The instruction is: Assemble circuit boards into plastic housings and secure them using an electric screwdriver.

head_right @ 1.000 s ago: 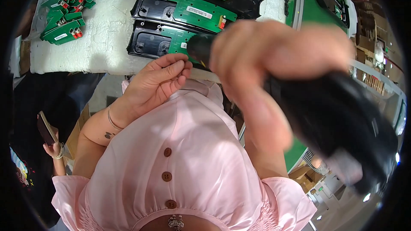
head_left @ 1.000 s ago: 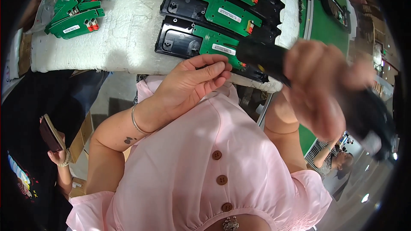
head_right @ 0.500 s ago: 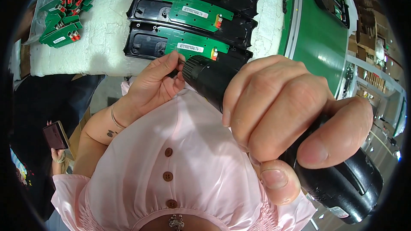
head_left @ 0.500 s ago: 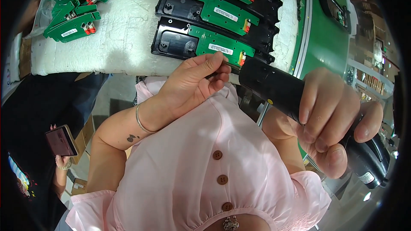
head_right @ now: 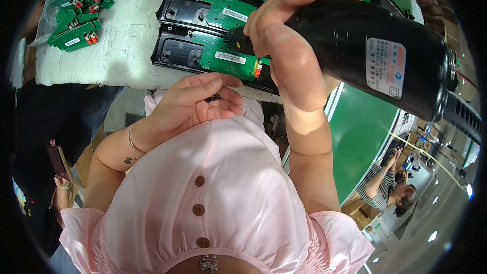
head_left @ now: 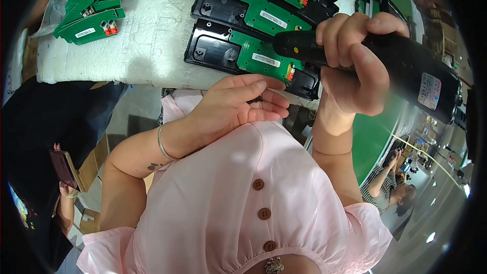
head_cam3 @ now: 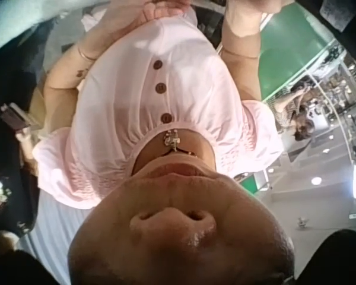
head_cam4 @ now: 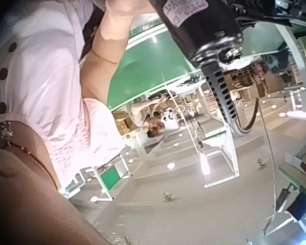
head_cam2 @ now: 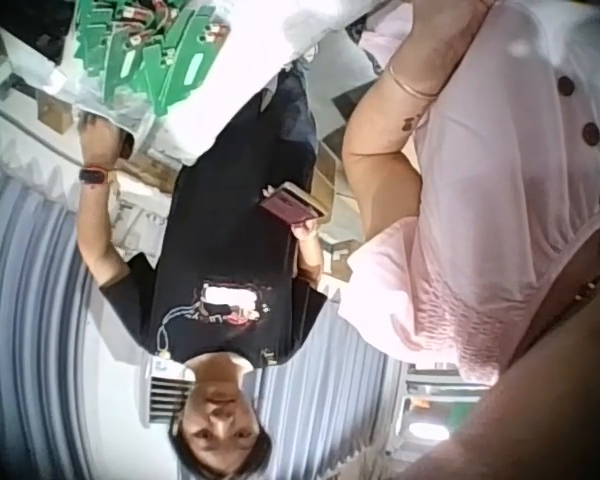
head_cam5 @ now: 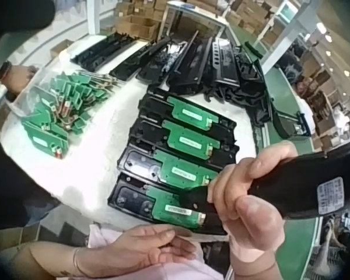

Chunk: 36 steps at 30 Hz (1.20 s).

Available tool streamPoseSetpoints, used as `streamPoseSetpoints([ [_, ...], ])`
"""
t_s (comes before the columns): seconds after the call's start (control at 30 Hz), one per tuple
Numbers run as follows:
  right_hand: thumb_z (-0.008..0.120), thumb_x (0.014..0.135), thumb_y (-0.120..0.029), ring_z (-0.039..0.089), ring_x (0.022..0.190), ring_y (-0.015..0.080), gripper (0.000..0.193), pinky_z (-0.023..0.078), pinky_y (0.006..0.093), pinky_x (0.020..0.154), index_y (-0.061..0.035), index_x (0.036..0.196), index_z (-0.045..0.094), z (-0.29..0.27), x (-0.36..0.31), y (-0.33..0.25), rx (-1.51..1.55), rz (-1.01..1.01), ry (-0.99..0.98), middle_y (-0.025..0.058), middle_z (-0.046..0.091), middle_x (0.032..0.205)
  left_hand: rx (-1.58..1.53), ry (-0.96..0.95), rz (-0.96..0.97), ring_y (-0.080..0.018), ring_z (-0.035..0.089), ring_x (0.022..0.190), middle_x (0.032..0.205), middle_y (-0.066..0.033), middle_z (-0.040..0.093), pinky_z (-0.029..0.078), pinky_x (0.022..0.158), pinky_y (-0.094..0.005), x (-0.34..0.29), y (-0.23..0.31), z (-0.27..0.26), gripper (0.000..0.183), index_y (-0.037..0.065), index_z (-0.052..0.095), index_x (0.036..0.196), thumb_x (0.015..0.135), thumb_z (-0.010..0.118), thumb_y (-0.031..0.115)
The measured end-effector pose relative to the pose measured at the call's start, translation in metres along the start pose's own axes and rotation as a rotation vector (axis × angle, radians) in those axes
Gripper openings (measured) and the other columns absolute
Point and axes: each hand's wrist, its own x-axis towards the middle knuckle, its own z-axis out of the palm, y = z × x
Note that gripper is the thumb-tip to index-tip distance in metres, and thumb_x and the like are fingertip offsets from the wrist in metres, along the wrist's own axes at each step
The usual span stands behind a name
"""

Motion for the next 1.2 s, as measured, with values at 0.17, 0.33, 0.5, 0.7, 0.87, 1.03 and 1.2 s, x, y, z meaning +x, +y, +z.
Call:
streamPoseSetpoints([
  [0.17, 0.042, 0.064, -0.007, 0.035, 0.045, 0.013, 0.029, 0.036, 0.0325, 0.054, -0.0042, 0.093, 0.041, -0.003, 0.005, 0.0, 0.019, -0.005, -0.09, 0.0026, 0.034, 0.053, 0.04, 0.049, 0.027, -0.0176, 0.059, 0.08, 0.088, -0.0129, 0.057, 0.049, 0.072, -0.0233, 0.001, -0.001, 0.006, 0.017, 0.002, 0.05, 0.096, 0.089, 0.042, 0.015],
  [0.33, 0.042, 0.064, -0.005, 0.035, 0.045, 0.0132, 0.026, 0.036, 0.0322, 0.053, -0.0034, 0.09, 0.039, -0.014, 0.011, -0.007, 0.046, 0.025, -0.182, 0.0033, 0.035, 0.053, 0.184, 0.02, 0.103, -0.0145, 0.058, 0.081, 0.088, -0.0089, 0.058, 0.048, 0.073, -0.0233, 0.012, -0.008, 0.005, 0.016, 0.002, 0.052, 0.097, 0.085, 0.051, 0.013],
  [0.5, 0.044, 0.065, -0.003, 0.036, 0.046, 0.0131, 0.024, 0.036, 0.0318, 0.051, -0.0032, 0.089, 0.038, -0.026, 0.011, -0.018, 0.075, -0.014, -0.272, 0.0042, 0.038, 0.054, 0.136, 0.146, 0.16, -0.0123, 0.056, 0.078, 0.084, -0.0055, 0.057, 0.047, 0.071, -0.0219, 0.017, -0.022, 0.031, 0.016, 0.002, 0.054, 0.096, 0.083, 0.054, 0.011],
  [0.7, 0.052, 0.063, -0.003, 0.039, 0.046, 0.0111, 0.031, 0.035, 0.0253, 0.054, -0.0077, 0.09, 0.039, -0.054, -0.003, -0.07, 0.121, -0.065, -0.055, -0.0018, 0.043, 0.056, -0.012, 0.009, 0.093, -0.0114, 0.053, 0.075, 0.083, -0.0047, 0.056, 0.045, 0.067, -0.0201, 0.035, -0.023, 0.037, 0.01, 0.003, 0.054, 0.091, 0.085, 0.051, 0.01],
  [0.87, 0.052, 0.056, -0.003, 0.048, 0.044, 0.0039, 0.028, 0.041, 0.0149, 0.051, -0.0115, 0.081, 0.043, -0.057, -0.01, -0.096, 0.314, -0.187, -0.162, -0.0068, 0.05, 0.052, -0.069, 0.125, 0.124, -0.0102, 0.052, 0.073, 0.081, -0.0036, 0.055, 0.043, 0.063, -0.0184, 0.034, -0.023, 0.045, 0.012, 0.003, 0.055, 0.088, 0.086, 0.05, 0.014],
  [1.03, 0.054, 0.061, -0.006, 0.048, 0.044, 0.0032, 0.028, 0.041, 0.0155, 0.052, -0.0124, 0.085, 0.042, -0.05, -0.021, -0.097, 0.18, -0.131, -0.131, -0.0075, 0.049, 0.051, -0.067, 0.034, 0.117, -0.009, 0.05, 0.07, 0.079, -0.0026, 0.054, 0.043, 0.061, -0.0179, 0.034, -0.025, 0.04, 0.014, 0.004, 0.054, 0.086, 0.086, 0.051, 0.017],
  [1.2, 0.054, 0.062, -0.006, 0.047, 0.043, 0.0036, 0.03, 0.039, 0.0164, 0.051, -0.0124, 0.089, 0.04, -0.046, -0.024, -0.095, 0.104, -0.13, -0.138, -0.0075, 0.048, 0.051, -0.086, -0.032, 0.095, -0.0102, 0.051, 0.074, 0.082, -0.0033, 0.055, 0.044, 0.066, -0.0197, 0.035, -0.026, 0.029, 0.02, 0.003, 0.055, 0.088, 0.086, 0.051, 0.023],
])
